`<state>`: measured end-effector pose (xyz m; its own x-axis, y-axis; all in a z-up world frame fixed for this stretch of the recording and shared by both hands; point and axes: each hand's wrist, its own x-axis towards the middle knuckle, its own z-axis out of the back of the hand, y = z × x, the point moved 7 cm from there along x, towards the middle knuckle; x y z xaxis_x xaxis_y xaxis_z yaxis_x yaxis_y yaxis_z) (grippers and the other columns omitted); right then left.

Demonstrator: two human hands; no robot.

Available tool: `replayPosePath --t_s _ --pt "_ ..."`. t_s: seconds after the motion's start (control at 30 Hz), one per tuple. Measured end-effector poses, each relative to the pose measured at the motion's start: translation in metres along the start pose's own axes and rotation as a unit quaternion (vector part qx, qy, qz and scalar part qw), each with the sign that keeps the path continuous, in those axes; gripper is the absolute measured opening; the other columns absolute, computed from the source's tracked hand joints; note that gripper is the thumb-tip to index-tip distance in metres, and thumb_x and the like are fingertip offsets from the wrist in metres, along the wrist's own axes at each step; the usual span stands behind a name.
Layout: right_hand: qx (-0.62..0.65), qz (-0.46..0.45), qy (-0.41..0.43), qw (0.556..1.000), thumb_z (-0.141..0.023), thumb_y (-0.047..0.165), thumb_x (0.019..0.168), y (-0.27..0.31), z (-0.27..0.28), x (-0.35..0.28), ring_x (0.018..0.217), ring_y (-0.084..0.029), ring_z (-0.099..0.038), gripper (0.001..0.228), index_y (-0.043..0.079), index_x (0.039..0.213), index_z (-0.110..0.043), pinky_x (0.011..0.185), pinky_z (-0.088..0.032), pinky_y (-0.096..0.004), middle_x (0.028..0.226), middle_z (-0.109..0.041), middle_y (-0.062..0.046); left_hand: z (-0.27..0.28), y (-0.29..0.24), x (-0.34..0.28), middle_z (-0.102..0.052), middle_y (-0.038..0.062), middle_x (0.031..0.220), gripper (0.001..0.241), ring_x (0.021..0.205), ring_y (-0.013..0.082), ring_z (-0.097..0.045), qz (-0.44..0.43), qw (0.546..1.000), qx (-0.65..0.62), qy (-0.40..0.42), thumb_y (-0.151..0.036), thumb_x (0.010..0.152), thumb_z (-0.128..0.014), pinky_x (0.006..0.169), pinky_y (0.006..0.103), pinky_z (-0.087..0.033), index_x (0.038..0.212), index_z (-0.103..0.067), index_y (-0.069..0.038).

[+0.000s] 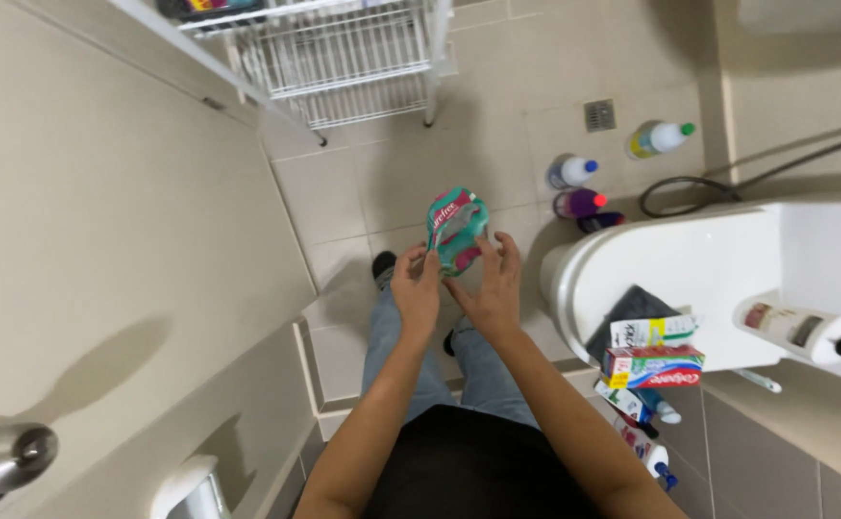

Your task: The person organizes various bathroom items onto a white wire rack. They place a toothbrush and toothpaste, several bottles of liquid soap, a pack of tissues, a box of toothpaste, and a folded black towel onto the shelves. The items are taken from the sink area and arranged on the rack.

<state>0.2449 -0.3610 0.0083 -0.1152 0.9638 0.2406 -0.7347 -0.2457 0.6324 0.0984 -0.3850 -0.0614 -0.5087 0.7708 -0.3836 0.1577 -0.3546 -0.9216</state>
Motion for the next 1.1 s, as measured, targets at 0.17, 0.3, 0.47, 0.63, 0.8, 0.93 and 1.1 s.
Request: replayPosePath --t_s 0.17,0.3,0.47,0.63,0.8,0.93,1.1 --pt "0.079 -0.063 0.068 0.993 -0.084 0.030 0.086 0.021 -0.061 0.017 0.128 -0.051 -0.051 0.077 0.003 0.145 -0.043 0.105 -0.047 -0.058 0.134 -0.046 -0.029 0.031 0.032 0.061 -0.065 0.022 0.128 0.021 0.109 0.0290 -0.070 0.024 0.998 -0.045 -0.022 -0.022 0.099 -0.073 0.091 0.0446 -0.056 0.108 -0.069 -0.005" --pt "0.101 -0.085 0.081 0.988 -0.082 0.025 0.086 0.027 -0.115 0.033 0.129 -0.052 -0.051 0.078 0.005 0.149 -0.040 0.103 -0.050 -0.056 0.136 -0.045 -0.030 0.052 0.053 0.114 -0.066 0.022 0.124 0.021 0.108 0.0322 -0.071 0.024 0.998 -0.052 -0.024 -0.024 0.099 -0.074 0.089 0.0454 -0.057 0.108 -0.069 -0.005" --pt "0.136 -0.113 0.092 0.980 -0.080 0.025 0.091 0.039 -0.180 0.070 0.107 -0.047 -0.066 0.083 0.009 0.157 -0.033 0.085 -0.058 -0.054 0.136 -0.051 -0.028 0.073 0.047 0.165 -0.071 0.016 0.114 0.017 0.096 0.0211 -0.073 0.017 0.997 -0.056 -0.054 -0.019 0.097 -0.073 0.078 0.0354 -0.059 0.104 -0.070 -0.004" --pt "0.154 -0.101 0.099 0.978 -0.080 0.023 0.091 0.024 -0.255 0.109 0.105 -0.046 -0.067 0.089 0.007 0.160 -0.025 0.083 -0.058 -0.055 0.138 -0.050 -0.029 0.085 0.056 0.233 -0.070 0.017 0.117 0.015 0.096 0.0202 -0.071 -0.015 0.990 -0.094 -0.101 -0.017 0.097 -0.073 0.080 0.0360 -0.059 0.105 -0.070 -0.004" --pt "0.206 -0.157 0.141 0.955 -0.083 0.018 0.086 -0.024 -0.346 0.148 0.108 -0.039 -0.067 0.102 0.008 0.162 -0.016 0.086 -0.053 -0.044 0.139 -0.053 -0.021 0.087 0.087 0.310 -0.068 0.019 0.124 0.016 0.106 0.0347 -0.072 -0.013 0.988 -0.104 -0.117 -0.020 0.098 -0.073 0.083 0.0440 -0.062 0.106 -0.069 -0.007" --pt "0.224 -0.151 0.156 0.950 -0.073 -0.001 0.079 -0.051 -0.403 0.181 0.092 -0.032 -0.070 0.100 0.010 0.162 -0.018 0.075 -0.055 -0.036 0.121 -0.063 -0.017 0.090 0.116 0.364 -0.067 0.018 0.124 0.018 0.107 0.0329 -0.070 -0.040 0.979 -0.145 -0.137 -0.018 0.097 -0.074 0.082 0.0424 -0.061 0.109 -0.068 -0.006" --pt "0.216 -0.126 0.175 0.952 -0.075 0.006 0.083 -0.082 -0.446 0.208 0.082 -0.028 -0.069 0.076 0.007 0.152 -0.043 0.067 -0.055 -0.034 0.105 -0.068 -0.013 0.086 0.103 0.395 -0.067 0.017 0.122 0.015 0.106 0.0323 -0.071 -0.075 0.971 -0.172 -0.146 -0.016 0.096 -0.073 0.082 0.0415 -0.062 0.106 -0.068 -0.006"
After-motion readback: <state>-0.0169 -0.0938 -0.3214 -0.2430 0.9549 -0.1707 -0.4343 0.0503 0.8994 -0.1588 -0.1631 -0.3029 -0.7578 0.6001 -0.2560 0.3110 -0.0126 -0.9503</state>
